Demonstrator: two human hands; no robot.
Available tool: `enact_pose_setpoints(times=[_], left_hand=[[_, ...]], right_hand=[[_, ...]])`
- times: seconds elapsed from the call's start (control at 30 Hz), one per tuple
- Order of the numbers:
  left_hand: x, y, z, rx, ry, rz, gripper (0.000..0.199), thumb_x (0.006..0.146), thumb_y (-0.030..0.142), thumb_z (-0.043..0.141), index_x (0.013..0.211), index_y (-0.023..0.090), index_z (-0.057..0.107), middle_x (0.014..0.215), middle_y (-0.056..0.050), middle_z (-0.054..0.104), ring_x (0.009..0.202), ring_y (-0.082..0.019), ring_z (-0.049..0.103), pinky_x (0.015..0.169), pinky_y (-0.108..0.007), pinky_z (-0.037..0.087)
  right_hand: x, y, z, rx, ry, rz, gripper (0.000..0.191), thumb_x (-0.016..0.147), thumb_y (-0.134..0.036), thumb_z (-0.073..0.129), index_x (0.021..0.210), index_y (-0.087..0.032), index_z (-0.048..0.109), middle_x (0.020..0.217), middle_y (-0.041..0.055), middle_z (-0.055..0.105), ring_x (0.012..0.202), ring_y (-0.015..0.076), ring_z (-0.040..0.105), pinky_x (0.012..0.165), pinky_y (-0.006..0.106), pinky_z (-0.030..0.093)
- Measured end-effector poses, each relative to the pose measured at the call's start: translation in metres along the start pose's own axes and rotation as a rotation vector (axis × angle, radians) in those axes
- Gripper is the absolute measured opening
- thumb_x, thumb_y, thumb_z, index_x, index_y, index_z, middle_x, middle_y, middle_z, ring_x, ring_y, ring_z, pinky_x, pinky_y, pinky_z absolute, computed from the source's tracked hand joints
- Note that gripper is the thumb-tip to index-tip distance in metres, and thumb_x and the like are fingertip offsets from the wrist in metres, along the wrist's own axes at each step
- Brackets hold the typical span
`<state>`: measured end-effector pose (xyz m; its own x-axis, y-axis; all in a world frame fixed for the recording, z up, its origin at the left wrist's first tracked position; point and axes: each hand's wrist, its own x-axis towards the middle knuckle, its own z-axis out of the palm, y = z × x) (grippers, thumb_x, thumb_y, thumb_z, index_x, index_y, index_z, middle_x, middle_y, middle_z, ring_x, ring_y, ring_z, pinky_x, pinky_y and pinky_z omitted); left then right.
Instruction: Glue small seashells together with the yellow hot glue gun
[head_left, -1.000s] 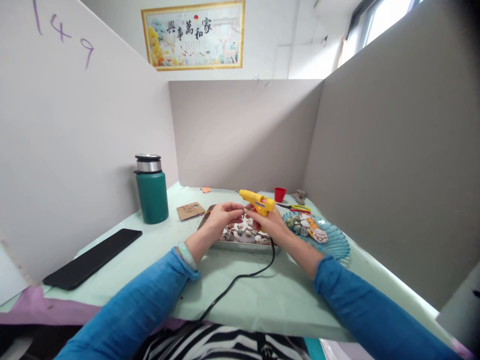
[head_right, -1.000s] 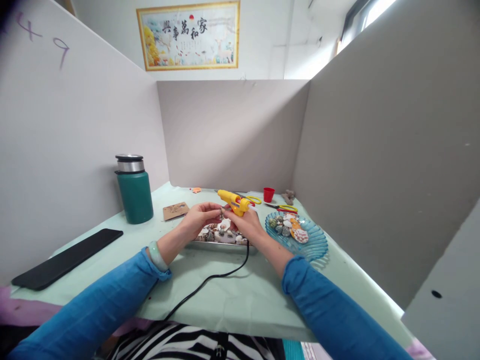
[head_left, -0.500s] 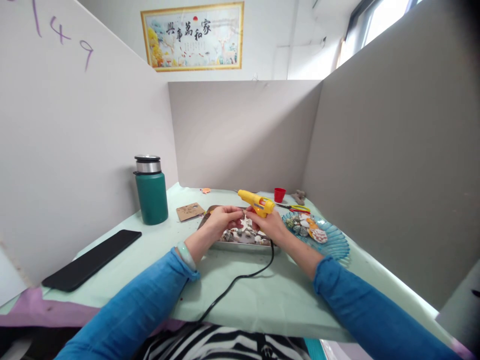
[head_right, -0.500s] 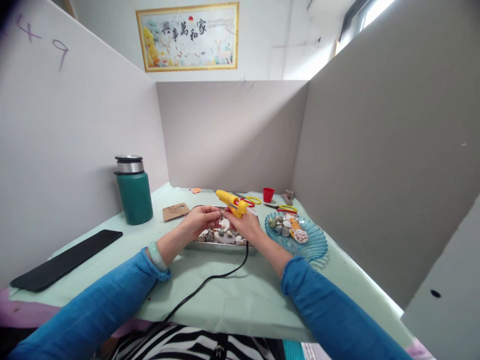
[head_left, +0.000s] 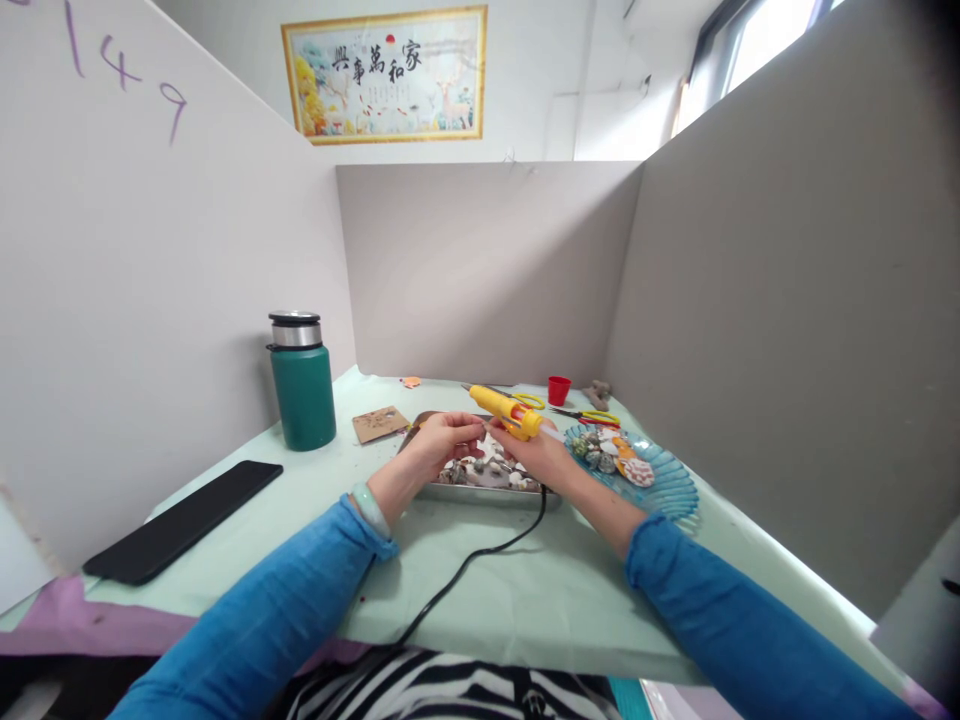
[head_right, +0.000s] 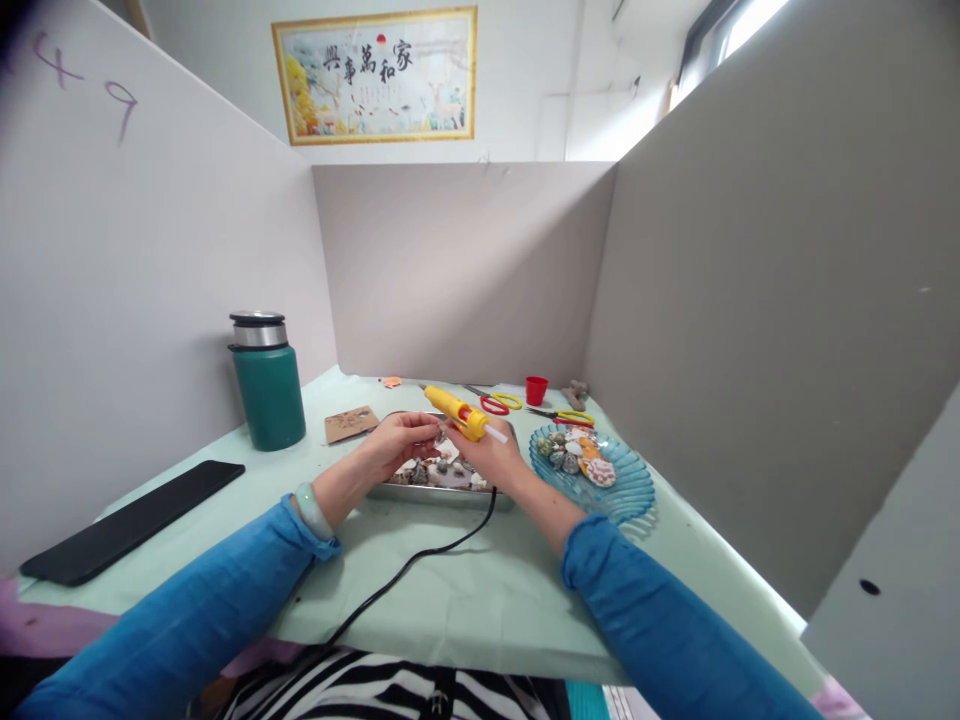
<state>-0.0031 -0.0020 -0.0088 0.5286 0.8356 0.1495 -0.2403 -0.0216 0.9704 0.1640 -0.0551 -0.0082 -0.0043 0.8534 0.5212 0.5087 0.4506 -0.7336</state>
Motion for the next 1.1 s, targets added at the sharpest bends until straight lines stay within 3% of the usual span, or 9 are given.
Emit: enact_pose_setpoints(times=[0.47,0.83,0.97,1.1], left_hand=[[0.001,-0.003,-0.001,0.087,0.061,0.008,0.028,0.057,0.029,0.081,0.073,0.011,0.067,0.069,-0.004,0.061,0.059,-0.011,0.057,0.063,-0.028,0.05],[0.001,0.0,-0.002,0.08,0.046,-0.033,0.026,0.059,0.028,0.08,0.073,0.01,0.067,0.069,-0.004,0.06,0.06,-0.011,0.058,0.063,-0.029,0.05],[0.002,0.006,-0.008,-0.019,0.168,-0.01,0.019,0.062,0.02,0.077,0.074,0.01,0.066,0.074,-0.006,0.062,0.064,-0.013,0.06,0.066,-0.029,0.052],[0.005,0.014,-0.016,-0.103,0.263,0.019,0.008,0.068,0.009,0.068,0.075,0.009,0.066,0.063,-0.002,0.057,0.055,-0.009,0.055,0.061,-0.025,0.051]], right_hand=[[0.002,0.005,0.002,-0.097,0.009,0.001,0.032,0.078,-0.048,0.056,0.086,-0.019,0.064,0.056,-0.002,0.058,0.051,0.0116,0.052,0.05,0.022,0.04],[0.003,-0.001,0.002,0.02,0.038,0.064,0.026,0.075,-0.043,0.06,0.085,-0.019,0.064,0.053,-0.0018,0.056,0.046,0.0122,0.052,0.049,0.024,0.042],[0.007,0.003,-0.002,0.065,0.098,0.085,0.026,0.076,-0.042,0.059,0.085,-0.017,0.062,0.051,-0.0015,0.055,0.046,0.0129,0.052,0.05,0.025,0.042],[0.009,0.007,-0.007,0.139,0.012,0.13,0.029,0.077,-0.046,0.059,0.082,-0.017,0.06,0.049,-0.0014,0.054,0.045,0.012,0.049,0.046,0.024,0.039]])
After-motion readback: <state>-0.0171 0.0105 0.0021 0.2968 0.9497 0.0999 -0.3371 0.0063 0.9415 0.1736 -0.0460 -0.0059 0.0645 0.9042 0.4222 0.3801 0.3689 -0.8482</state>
